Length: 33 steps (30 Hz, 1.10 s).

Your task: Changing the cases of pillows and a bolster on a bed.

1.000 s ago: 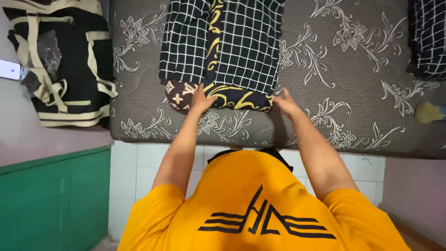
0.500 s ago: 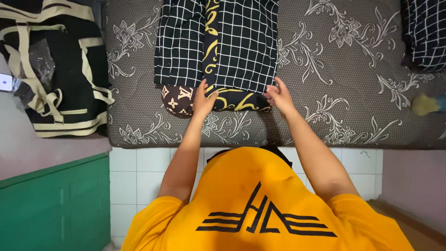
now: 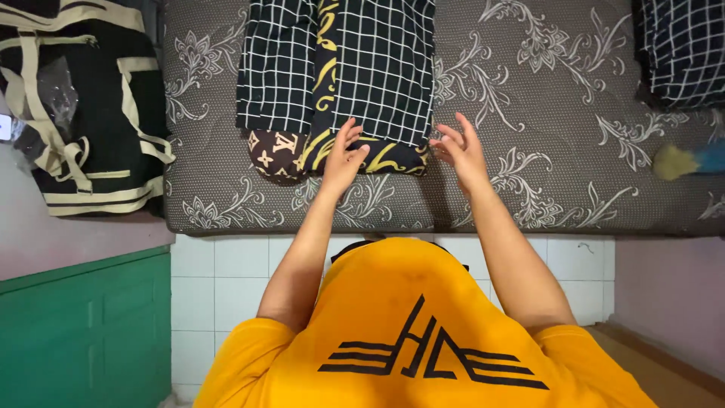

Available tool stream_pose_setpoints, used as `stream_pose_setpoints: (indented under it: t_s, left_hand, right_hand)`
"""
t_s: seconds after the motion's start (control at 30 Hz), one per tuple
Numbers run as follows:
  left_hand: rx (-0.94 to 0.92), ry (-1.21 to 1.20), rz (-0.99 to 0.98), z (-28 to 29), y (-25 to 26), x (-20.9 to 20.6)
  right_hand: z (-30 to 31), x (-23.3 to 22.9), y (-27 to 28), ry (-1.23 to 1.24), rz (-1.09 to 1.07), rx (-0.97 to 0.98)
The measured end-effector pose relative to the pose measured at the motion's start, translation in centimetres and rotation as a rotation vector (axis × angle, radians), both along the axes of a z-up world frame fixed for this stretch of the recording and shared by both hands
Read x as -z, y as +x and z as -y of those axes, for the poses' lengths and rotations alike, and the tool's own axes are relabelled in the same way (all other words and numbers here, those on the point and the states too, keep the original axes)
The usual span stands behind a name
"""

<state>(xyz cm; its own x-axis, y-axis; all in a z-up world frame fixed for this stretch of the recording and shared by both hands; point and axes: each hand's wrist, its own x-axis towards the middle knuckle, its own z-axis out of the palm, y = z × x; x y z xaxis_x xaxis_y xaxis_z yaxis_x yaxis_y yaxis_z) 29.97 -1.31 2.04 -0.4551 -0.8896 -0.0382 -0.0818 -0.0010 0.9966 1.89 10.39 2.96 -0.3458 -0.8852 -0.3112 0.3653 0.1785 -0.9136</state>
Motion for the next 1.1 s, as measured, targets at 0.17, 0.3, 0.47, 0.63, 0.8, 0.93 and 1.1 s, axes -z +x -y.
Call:
stream_pose_setpoints:
  t_s: [0.17, 0.3, 0.47, 0.63, 0.8, 0.93, 1.1]
  left_hand:
    - [0.008, -0.031, -0.044, -2.8, -2.4, -0.4]
    - [0.026, -0.013, -0.101, -5.7, -5.0, -0.1]
    - [0.071, 0.002, -0.146, -10.8, -9.0, -0.9]
    - [0.176, 0.004, -0.147, -15.8, -13.1, -0.7]
    - [0.242, 0.011, -0.140, -20.4, -16.6, -1.2]
    - [0.279, -0.013, -0.123, -22.8, -19.7, -1.6]
    - [0.355, -0.012, -0.136, -24.0, -23.4, -1.1]
  right_hand:
    - [-3.1, -1.2, -1.9, -0.098, 0.006, 0.000]
    - [-6.8, -2.5, -4.2, -0.133, -0.063, 0.000]
    - [-12.5, -3.2, -7.4, -0.226, -0.050, 0.030]
    - [-19.6, -3.3, -9.6, -0.227, -0.088, 0.125]
    - [-26.0, -1.6, -11.7, -0.252, -0.122, 0.164]
    - [-29.0, -2.9, -13.1, -0.246, -0.135, 0.202]
    - [-31.5, -1.9, -15.3, -0.262, -0.153, 0.244]
